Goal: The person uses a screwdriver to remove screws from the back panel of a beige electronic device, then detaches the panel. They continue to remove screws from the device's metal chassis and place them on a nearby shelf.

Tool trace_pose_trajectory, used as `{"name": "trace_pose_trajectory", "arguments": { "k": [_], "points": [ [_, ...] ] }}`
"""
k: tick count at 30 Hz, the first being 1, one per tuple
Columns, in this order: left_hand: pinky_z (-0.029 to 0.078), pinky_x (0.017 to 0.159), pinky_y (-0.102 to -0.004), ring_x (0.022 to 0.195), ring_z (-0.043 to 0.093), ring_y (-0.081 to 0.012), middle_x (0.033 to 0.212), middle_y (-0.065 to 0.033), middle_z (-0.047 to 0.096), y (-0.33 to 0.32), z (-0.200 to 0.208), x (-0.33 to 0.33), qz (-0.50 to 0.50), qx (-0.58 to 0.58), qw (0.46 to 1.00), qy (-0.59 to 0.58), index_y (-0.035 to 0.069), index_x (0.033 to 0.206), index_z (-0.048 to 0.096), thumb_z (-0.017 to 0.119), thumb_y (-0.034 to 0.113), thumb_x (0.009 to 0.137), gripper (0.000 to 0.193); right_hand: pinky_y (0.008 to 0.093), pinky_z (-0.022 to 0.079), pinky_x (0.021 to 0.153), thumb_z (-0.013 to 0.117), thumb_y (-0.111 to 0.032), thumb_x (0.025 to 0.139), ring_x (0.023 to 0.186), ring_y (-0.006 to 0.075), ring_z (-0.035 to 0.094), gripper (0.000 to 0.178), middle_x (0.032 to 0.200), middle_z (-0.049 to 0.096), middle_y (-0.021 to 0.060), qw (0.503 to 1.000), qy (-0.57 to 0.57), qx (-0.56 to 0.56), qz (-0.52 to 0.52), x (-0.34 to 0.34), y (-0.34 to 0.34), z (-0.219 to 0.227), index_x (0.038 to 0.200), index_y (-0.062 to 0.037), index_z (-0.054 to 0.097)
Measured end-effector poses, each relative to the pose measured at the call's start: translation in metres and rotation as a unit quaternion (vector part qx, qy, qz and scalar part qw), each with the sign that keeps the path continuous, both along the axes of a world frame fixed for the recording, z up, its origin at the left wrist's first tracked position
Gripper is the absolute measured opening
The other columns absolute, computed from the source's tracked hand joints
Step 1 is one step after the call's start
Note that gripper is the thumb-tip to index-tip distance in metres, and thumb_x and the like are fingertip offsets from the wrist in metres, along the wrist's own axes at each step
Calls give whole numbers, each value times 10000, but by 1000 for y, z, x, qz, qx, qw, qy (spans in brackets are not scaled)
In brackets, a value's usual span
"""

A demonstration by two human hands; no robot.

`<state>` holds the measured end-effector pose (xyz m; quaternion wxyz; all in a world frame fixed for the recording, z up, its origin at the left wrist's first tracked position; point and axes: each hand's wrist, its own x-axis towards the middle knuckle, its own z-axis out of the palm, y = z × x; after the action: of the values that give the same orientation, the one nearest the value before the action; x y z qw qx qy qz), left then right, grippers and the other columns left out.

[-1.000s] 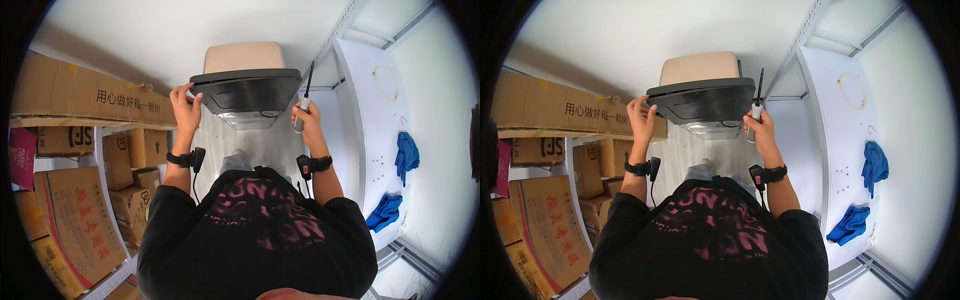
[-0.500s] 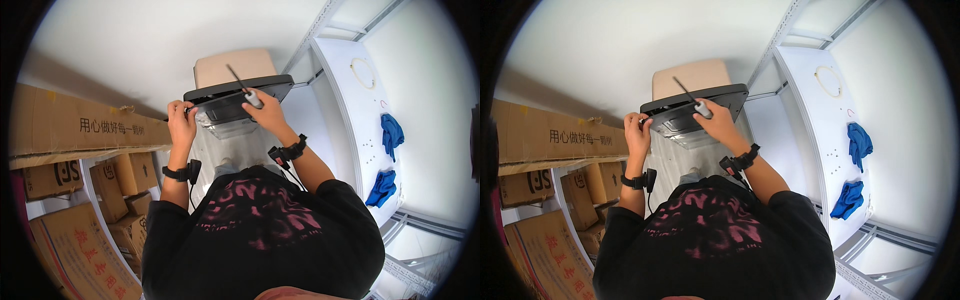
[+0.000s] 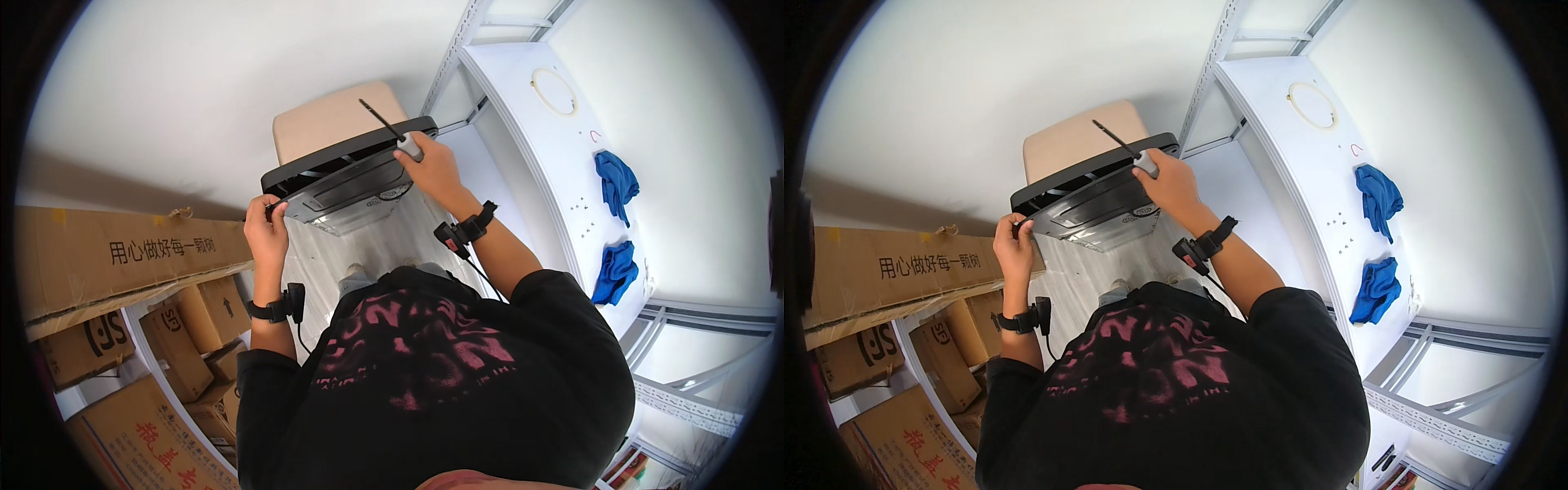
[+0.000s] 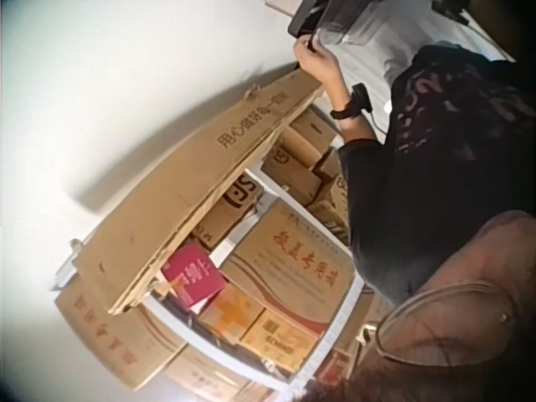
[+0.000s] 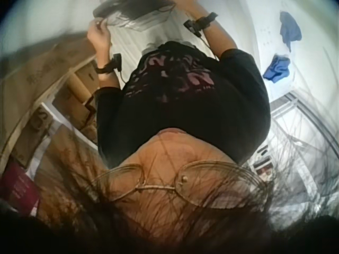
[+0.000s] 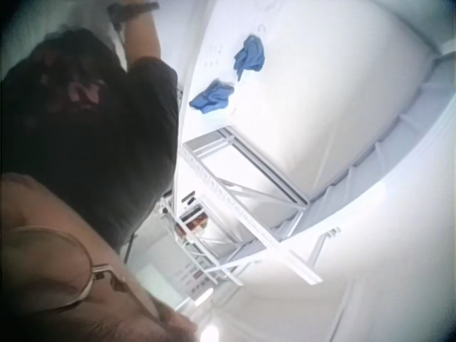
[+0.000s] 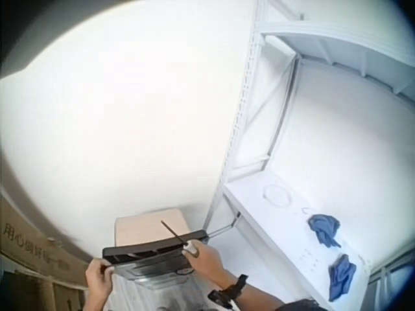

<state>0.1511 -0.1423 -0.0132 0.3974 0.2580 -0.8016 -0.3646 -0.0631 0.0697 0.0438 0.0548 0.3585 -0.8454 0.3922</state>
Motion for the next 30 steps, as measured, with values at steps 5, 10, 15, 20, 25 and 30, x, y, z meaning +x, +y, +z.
{"name": "trace_pose_trajectory", "arguments": {
  "k": [5, 10, 15, 20, 25, 30],
  "points": [
    [423, 546, -284, 576, 498, -184, 767, -100, 569, -5, -4, 1, -15, -11, 1000, 12, 11, 853, 563, 677, 72, 800, 141, 406, 469, 630, 696, -285, 774, 763, 346, 605, 328, 848, 634, 148, 996, 63, 40, -39, -19, 10, -5, 991, -61, 595],
    [418, 543, -269, 562, 489, -167, 757, -85, 570, -8, -8, -4, -22, 35, 999, 0, 15, 858, 570, 686, 67, 791, 143, 405, 470, 624, 706, -301, 769, 734, 327, 595, 337, 893, 594, 120, 989, 128, 26, -64, -18, 16, -11, 983, -59, 609],
    [427, 551, -243, 571, 496, -129, 756, -60, 576, -8, -11, 1, -34, 61, 997, 22, 13, 858, 571, 688, 57, 792, 141, 389, 466, 624, 738, -279, 742, 729, 294, 578, 332, 961, 559, 110, 988, 132, 16, -77, -13, 21, -6, 937, -41, 614],
    [424, 549, -228, 570, 486, -102, 751, -45, 579, -10, -3, 5, -62, 48, 996, 34, 15, 863, 582, 698, 60, 785, 148, 359, 444, 612, 748, -256, 739, 681, 268, 556, 315, 824, 572, 103, 999, 2, 0, -47, -9, 34, -3, 881, -20, 596],
    [436, 579, -222, 596, 505, -110, 779, -37, 600, -13, 8, 1, -121, 78, 988, 51, 17, 884, 608, 726, 89, 764, 183, 256, 410, 523, 720, -201, 792, 559, 94, 497, 215, 617, 525, 4, 998, -21, 11, -51, -21, 63, 12, 838, -44, 579],
    [472, 668, -259, 714, 568, -138, 866, -70, 647, 3, 33, -29, -248, 49, 966, 59, 16, 898, 623, 724, 83, 759, 184, 298, 416, 553, 700, -278, 804, 574, 137, 507, 261, 591, 536, 50, 988, -96, 1, -120, -27, 97, 87, 801, -39, 597]
  ]
}}
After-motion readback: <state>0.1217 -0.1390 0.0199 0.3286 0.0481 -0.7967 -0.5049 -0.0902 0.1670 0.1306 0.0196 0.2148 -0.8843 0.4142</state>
